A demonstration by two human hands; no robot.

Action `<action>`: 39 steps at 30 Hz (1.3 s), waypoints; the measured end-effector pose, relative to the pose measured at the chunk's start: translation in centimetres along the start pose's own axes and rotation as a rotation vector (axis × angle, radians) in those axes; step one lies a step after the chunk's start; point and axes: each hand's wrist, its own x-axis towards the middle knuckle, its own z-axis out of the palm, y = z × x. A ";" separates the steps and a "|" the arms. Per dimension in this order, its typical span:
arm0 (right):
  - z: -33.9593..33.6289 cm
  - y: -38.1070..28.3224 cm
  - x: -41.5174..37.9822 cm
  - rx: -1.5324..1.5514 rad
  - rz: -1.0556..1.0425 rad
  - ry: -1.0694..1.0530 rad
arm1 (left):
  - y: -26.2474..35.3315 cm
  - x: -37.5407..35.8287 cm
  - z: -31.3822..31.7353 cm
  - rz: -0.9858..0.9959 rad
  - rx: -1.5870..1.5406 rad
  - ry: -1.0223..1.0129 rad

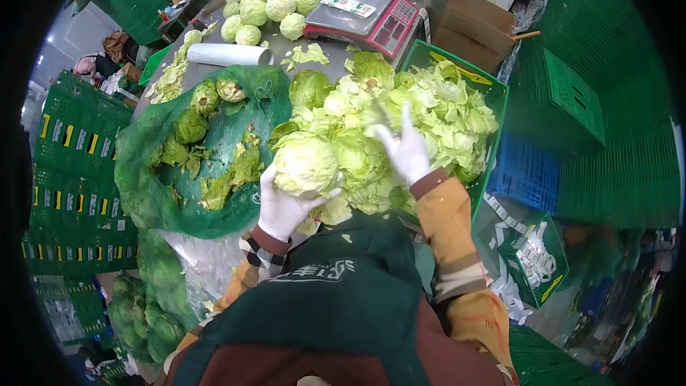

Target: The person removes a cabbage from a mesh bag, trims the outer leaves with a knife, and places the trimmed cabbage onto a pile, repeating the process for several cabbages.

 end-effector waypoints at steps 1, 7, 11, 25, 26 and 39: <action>0.3 -1.9 -1.3 0.268 -0.070 -0.068 | 0.0 0.4 -0.5 0.025 0.067 -0.009; 1.5 -7.7 -4.6 0.094 -0.529 0.040 | -0.6 0.7 -1.9 0.109 0.318 -0.013; 5.1 -3.2 -1.4 0.287 -0.577 0.144 | -1.0 -0.2 -3.2 0.137 0.485 -0.015; 4.8 -3.8 -2.5 0.235 -0.421 0.202 | -0.2 0.0 -2.6 0.217 0.455 -0.121; 5.4 -2.5 -2.0 0.345 -0.257 0.129 | -0.5 -0.7 -2.5 0.141 0.310 -0.115; 2.6 -6.8 -5.2 0.355 -0.687 -0.003 | 0.2 0.4 -3.5 0.090 0.178 -0.016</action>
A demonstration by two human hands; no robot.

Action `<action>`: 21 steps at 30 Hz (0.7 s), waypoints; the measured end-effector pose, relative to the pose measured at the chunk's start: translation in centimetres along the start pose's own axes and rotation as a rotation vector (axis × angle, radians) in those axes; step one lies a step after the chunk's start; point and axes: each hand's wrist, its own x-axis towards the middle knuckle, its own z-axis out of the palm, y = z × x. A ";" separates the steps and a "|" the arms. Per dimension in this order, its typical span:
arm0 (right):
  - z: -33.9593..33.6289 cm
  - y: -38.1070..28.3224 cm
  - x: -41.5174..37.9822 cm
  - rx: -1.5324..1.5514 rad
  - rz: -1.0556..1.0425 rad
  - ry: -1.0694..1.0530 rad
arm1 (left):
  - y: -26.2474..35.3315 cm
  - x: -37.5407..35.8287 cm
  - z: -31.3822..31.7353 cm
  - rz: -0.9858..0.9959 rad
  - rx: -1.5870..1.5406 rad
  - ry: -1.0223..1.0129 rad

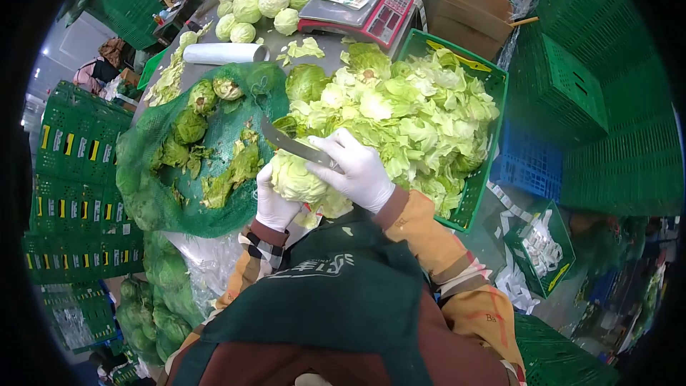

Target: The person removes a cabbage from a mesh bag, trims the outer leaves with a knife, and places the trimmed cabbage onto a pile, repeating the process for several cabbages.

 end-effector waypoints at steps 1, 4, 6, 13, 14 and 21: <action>0.1 0.6 -0.1 -0.061 0.069 0.068 | 0.0 -0.2 -0.1 -0.019 0.020 0.041; -1.2 3.8 0.2 0.144 0.648 0.093 | -0.2 -0.4 0.2 0.008 -0.070 0.014; -3.0 8.8 -0.3 -0.404 0.633 -0.131 | 0.0 -0.6 -0.3 -0.013 -0.124 0.051; -1.1 1.0 0.1 0.080 0.265 -0.061 | -0.4 1.2 -1.1 -0.082 -0.290 -0.143; -0.5 -0.2 0.3 -0.060 0.060 -0.024 | -0.4 1.6 -0.5 -0.084 -0.287 -0.146; -0.4 5.7 -1.7 0.249 0.690 0.035 | 0.3 0.7 0.8 -0.021 -0.368 -0.011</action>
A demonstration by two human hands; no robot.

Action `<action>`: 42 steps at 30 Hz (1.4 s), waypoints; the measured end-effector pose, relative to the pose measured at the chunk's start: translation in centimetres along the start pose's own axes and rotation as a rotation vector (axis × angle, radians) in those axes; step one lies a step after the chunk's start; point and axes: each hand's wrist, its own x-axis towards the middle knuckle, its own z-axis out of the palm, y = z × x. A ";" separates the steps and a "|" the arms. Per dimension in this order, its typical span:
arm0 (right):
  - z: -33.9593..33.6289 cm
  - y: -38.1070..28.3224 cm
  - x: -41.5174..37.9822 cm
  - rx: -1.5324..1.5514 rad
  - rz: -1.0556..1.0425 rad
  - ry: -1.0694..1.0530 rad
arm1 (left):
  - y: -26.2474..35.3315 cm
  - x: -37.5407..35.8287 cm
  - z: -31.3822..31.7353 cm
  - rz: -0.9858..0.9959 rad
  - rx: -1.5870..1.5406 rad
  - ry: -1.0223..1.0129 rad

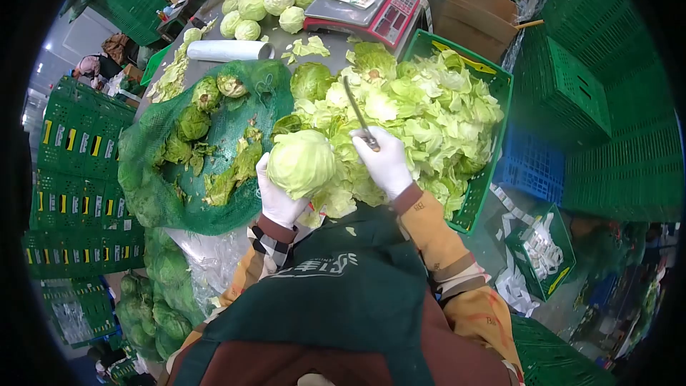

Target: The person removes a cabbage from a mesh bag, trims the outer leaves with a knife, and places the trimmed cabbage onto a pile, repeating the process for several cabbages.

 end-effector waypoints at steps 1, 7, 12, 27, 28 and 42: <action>0.0 -0.8 0.0 -0.003 -0.005 -0.003 | 0.0 0.1 0.6 0.003 0.011 0.029; 0.9 -4.1 -1.8 0.250 -0.020 -0.303 | 0.1 0.3 2.1 -0.188 0.208 -0.016; 1.7 -3.8 -2.7 0.205 0.220 -0.319 | 0.3 1.6 -0.6 0.014 0.396 0.180; 1.2 -1.4 -3.1 -0.947 -0.809 -0.219 | -1.6 1.4 0.3 -0.151 0.217 0.486; 1.4 -1.3 -3.3 -0.948 -0.810 -0.221 | -1.9 1.3 0.7 -0.122 0.320 0.561; -0.2 -1.4 0.7 0.236 0.341 0.135 | -1.6 0.5 1.0 0.125 0.241 0.275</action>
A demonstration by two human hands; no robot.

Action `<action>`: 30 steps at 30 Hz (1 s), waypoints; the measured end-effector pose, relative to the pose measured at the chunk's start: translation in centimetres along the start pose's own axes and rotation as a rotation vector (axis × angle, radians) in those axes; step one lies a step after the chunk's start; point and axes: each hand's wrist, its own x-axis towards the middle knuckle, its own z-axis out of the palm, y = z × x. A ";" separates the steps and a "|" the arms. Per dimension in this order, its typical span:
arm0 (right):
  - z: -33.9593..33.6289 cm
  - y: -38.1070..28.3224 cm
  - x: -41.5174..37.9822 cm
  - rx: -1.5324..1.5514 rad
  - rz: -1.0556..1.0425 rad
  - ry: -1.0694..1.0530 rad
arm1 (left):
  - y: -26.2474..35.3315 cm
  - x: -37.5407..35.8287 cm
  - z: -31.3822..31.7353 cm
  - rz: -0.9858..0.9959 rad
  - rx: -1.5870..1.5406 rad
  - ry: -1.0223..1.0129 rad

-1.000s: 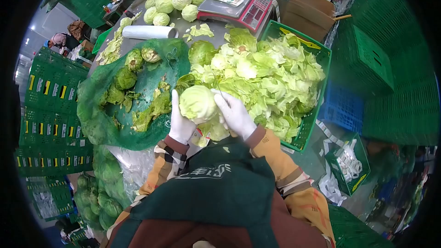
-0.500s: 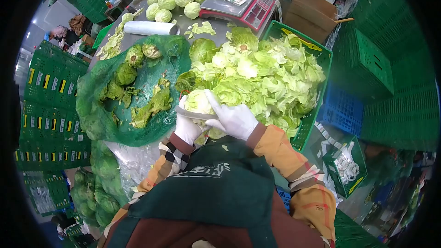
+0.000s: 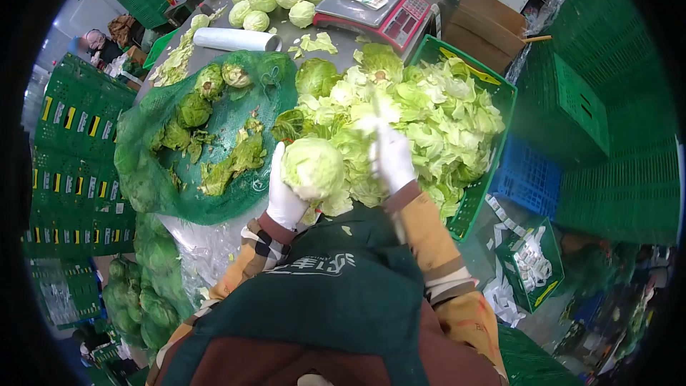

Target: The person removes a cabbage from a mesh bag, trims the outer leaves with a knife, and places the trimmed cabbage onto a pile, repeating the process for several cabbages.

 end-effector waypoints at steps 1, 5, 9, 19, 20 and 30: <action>-1.9 0.5 1.5 -0.035 0.026 0.060 | 0.2 -0.4 0.0 -0.073 -0.010 -0.022; -3.4 1.8 1.3 -0.574 -0.417 0.078 | 0.7 -0.1 -0.4 -0.039 0.151 0.021; 0.4 0.2 -4.8 -0.939 -1.022 -0.284 | -0.1 0.8 -0.1 0.220 0.534 0.166; 0.2 -0.2 -2.0 -0.436 -0.303 -0.352 | -0.9 1.2 -3.0 0.155 0.525 0.043; 0.1 -0.3 -2.1 -0.458 -0.450 -0.323 | -0.9 1.2 -2.7 0.169 0.515 0.072; -1.0 2.6 2.3 -0.523 -0.399 0.048 | -0.1 1.4 -4.2 0.028 0.314 -0.127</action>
